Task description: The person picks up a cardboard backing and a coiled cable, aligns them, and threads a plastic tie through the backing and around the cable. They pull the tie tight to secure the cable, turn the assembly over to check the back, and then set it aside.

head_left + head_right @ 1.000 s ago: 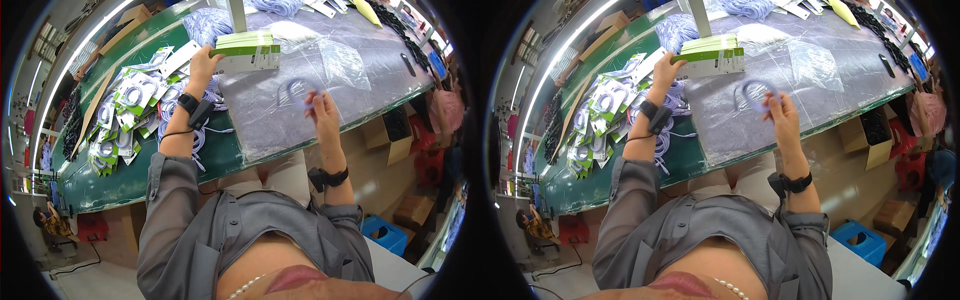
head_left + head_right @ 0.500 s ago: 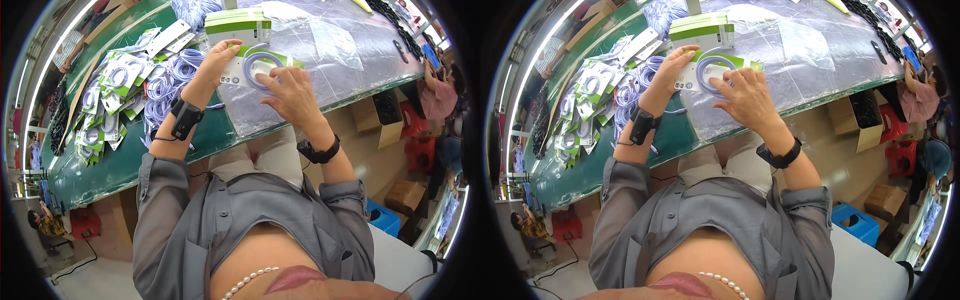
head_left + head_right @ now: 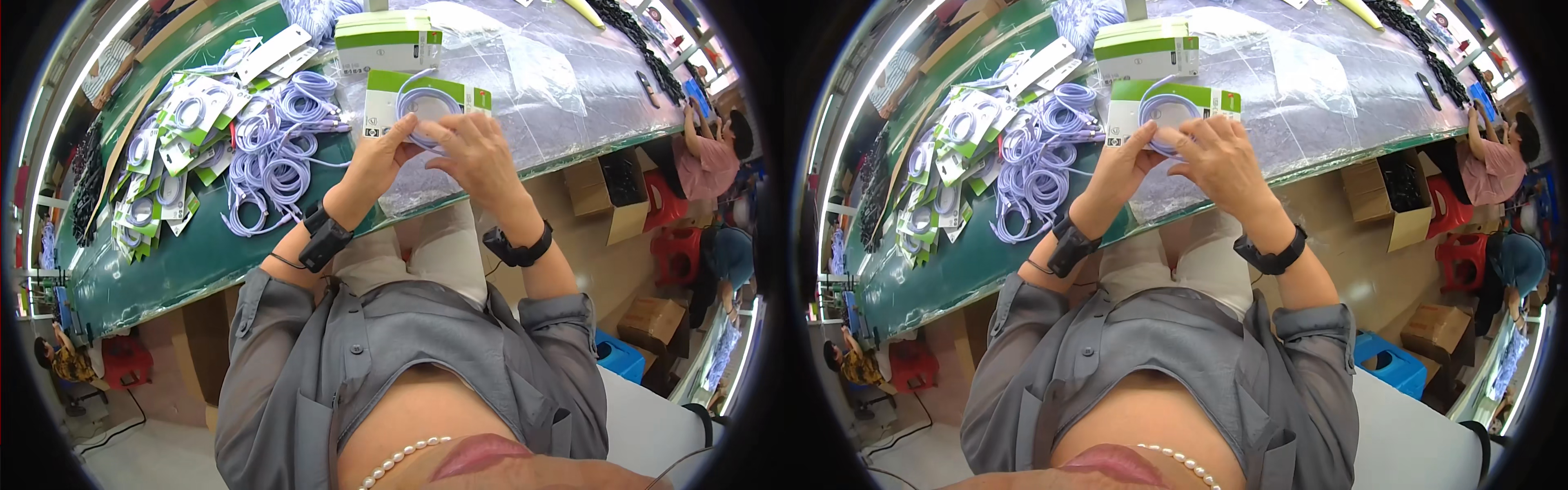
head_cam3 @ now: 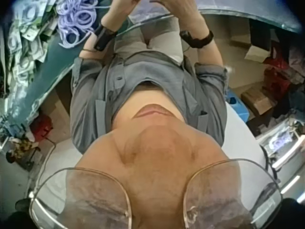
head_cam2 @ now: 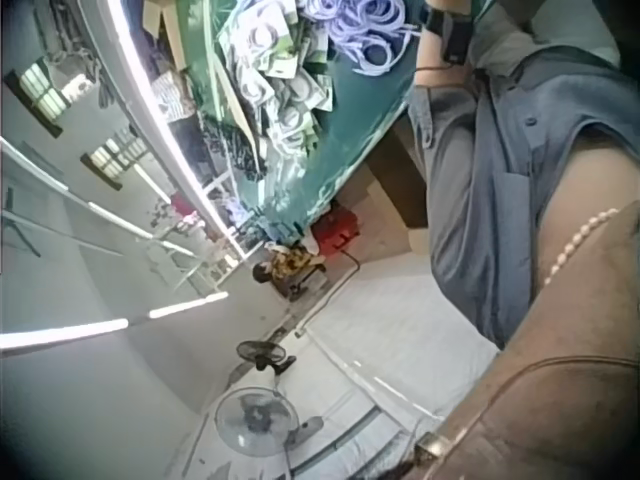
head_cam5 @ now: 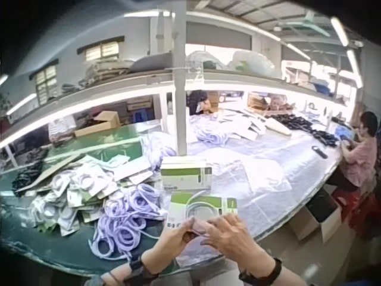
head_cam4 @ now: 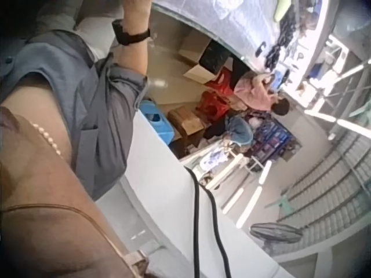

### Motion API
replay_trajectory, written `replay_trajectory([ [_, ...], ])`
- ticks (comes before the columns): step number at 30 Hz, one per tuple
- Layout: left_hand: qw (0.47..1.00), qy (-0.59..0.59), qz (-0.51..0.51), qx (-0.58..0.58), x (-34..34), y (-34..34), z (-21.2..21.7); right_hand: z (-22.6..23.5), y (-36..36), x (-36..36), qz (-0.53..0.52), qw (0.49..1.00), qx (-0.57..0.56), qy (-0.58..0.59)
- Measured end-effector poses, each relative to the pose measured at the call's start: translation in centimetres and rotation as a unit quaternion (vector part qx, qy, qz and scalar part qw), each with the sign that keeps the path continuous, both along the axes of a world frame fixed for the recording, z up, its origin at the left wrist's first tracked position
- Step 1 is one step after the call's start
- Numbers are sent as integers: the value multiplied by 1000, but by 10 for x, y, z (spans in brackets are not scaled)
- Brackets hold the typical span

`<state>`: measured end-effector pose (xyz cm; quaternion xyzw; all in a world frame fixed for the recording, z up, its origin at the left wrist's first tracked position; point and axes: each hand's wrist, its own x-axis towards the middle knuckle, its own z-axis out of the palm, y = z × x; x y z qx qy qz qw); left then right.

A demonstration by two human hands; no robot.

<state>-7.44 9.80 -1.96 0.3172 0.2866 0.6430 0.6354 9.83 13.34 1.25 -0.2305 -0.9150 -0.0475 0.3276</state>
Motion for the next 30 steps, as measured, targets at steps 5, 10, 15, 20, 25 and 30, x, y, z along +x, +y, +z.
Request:
replay_trajectory([
  [5, 999, -38, -24, 13, 7, -15, -2, -1, 0, 11, 29, 996, -63, 62],
  [10, 997, -51, -24, 52, 19, -27, -6, -10, 1, 15, 36, 989, -99, 102],
  [15, 999, -13, -3, 48, 30, -35, -23, -6, -8, 16, 47, 983, -129, 125],
  [20, 998, 46, 44, 7, 38, -34, -23, -14, -12, 15, 57, 982, -140, 109],
  [25, 997, 42, 60, 14, 42, -38, -21, -19, -14, 18, 70, 964, -197, 162],
  [30, 999, 13, 38, 3, 44, -40, -21, -18, -8, 24, 86, 964, -214, 132],
])
